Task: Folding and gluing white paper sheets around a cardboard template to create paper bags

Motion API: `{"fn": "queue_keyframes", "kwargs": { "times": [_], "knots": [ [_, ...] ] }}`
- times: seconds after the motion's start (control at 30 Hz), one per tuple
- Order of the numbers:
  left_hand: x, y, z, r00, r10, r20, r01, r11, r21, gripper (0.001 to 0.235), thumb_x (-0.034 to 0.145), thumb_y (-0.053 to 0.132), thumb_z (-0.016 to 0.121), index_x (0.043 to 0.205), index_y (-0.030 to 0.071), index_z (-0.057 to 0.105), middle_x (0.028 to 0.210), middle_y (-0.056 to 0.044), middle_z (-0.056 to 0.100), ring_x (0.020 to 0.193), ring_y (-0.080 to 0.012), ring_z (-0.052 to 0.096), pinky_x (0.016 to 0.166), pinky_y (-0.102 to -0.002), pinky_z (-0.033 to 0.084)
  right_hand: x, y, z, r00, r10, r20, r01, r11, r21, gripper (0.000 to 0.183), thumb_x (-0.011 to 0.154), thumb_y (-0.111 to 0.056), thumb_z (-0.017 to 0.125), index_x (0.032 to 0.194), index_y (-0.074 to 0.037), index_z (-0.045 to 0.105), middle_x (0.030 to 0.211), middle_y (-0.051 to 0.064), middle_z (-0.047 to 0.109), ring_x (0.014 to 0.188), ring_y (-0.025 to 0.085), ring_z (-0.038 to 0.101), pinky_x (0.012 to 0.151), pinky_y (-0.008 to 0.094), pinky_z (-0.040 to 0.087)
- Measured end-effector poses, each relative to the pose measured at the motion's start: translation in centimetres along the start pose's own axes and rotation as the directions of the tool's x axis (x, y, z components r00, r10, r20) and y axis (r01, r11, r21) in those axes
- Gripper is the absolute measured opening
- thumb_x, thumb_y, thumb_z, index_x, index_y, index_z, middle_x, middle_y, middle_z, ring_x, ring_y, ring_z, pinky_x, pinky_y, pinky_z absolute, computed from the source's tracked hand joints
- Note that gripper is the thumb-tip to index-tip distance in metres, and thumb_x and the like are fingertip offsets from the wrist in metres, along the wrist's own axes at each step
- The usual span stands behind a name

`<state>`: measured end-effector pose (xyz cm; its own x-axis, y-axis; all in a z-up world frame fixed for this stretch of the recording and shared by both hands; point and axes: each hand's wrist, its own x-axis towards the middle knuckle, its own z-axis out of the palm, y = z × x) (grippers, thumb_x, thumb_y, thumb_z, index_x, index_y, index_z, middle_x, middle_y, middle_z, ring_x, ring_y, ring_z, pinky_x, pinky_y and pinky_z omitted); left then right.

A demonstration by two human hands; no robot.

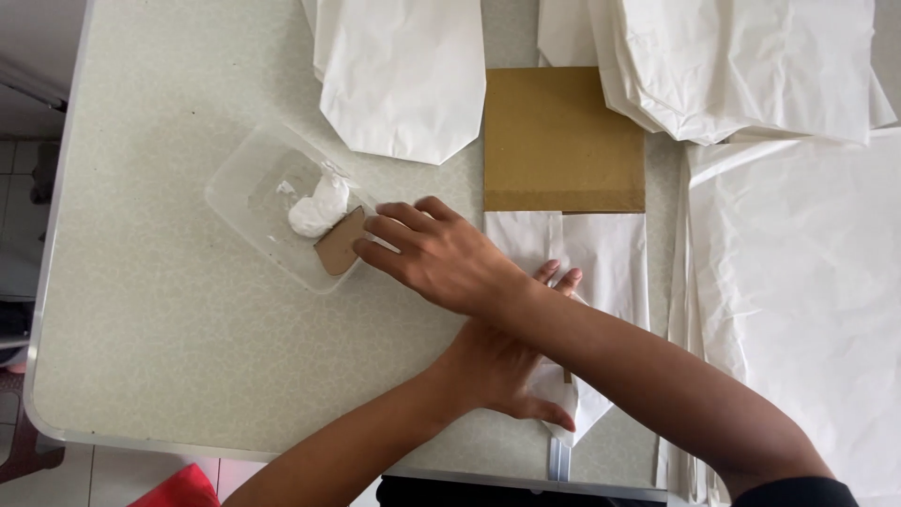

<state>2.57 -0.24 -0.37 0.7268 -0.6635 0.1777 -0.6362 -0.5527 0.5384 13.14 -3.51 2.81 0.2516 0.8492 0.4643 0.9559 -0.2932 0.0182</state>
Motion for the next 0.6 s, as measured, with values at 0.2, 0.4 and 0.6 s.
{"fn": "queue_keyframes", "kwargs": {
  "times": [0.2,0.4,0.6],
  "knots": [
    [0.2,-0.4,-0.4,0.999,-0.037,0.038,0.039,0.998,-0.042,0.12,0.073,0.086,0.034,0.158,0.001,0.026,0.169,-0.023,0.021,0.158,-0.0381,0.02,0.127,-0.052,0.02,1.1,0.8,0.8,0.992,-0.085,-0.096,0.072,0.989,-0.126,0.021,0.093,-0.001,0.065,0.08,-0.018,0.063,0.084,-0.002,0.068,0.087,0.02,0.064,0.083,0.034,0.05],
    [-1.8,1.8,-4.4,0.991,-0.08,-0.105,0.1,0.975,0.198,0.058,0.081,0.055,0.079,0.108,0.004,0.07,0.1,-0.01,0.071,0.098,-0.0276,0.065,0.091,-0.042,0.048,-2.0,2.0,-3.0,1.0,-0.021,0.011,0.021,0.999,0.032,0.012,0.095,-0.004,0.072,0.097,-0.017,0.071,0.09,0.0,0.073,0.096,0.022,0.068,0.085,0.039,0.054],
    [-5.0,0.2,-10.5,0.614,-0.255,-0.747,0.388,0.922,0.004,0.027,0.093,0.026,0.071,0.11,0.005,0.067,0.101,-0.012,0.07,0.091,-0.0285,0.066,0.082,-0.041,0.053,-4.8,2.5,-5.5,0.999,0.001,-0.034,0.001,0.998,0.064,0.016,0.099,-0.003,0.064,0.1,-0.014,0.075,0.093,-0.002,0.075,0.094,0.023,0.067,0.086,0.038,0.048]
  ]
}}
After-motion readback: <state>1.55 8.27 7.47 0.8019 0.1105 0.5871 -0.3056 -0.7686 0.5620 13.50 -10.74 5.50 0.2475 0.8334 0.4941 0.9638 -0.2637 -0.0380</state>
